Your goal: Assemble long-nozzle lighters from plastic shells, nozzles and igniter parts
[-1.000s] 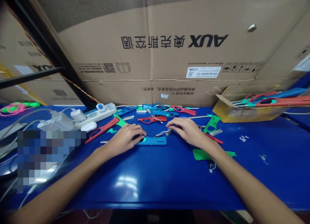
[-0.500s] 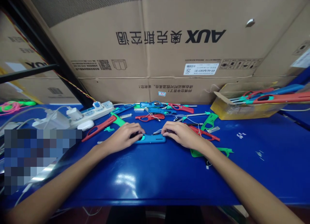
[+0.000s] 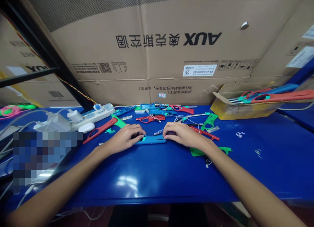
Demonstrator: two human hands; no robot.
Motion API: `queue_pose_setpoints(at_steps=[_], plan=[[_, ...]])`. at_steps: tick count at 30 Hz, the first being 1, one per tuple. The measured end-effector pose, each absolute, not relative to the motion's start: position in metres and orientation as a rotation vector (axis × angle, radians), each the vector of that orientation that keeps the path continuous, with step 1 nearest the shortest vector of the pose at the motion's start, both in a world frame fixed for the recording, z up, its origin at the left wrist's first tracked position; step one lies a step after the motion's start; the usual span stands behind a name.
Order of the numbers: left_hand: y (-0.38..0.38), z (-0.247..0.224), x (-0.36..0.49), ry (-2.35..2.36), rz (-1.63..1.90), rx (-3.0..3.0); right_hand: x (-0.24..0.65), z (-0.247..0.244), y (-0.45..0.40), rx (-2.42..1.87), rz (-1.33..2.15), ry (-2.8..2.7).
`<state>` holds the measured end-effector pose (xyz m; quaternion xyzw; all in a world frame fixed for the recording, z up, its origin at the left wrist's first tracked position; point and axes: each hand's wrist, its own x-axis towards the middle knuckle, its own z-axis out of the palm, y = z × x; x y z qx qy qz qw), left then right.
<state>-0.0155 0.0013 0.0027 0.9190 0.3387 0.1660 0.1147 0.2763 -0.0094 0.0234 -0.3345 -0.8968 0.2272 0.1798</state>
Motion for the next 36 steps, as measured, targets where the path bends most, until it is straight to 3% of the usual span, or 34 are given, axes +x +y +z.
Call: queue_pose_setpoints(at_steps=[7, 15, 23, 36], plan=[[0.001, 0.003, -0.016, 0.981, 0.485, 2.707, 0.28, 0.027, -0.007, -0.878, 0.568, -2.483], [0.002, 0.003, -0.016, 0.979, 0.49, 2.71, 0.277, 0.046, -0.024, -1.027, 0.28, -1.983], [0.002, 0.002, -0.014, 0.957, 0.486, 2.707, 0.26, 0.035, -0.03, -0.899, 0.569, -1.875], [0.0, 0.003, -0.014, 0.962, 0.479, 2.712, 0.257, 0.033, -0.027, -0.93, 0.605, -1.871]])
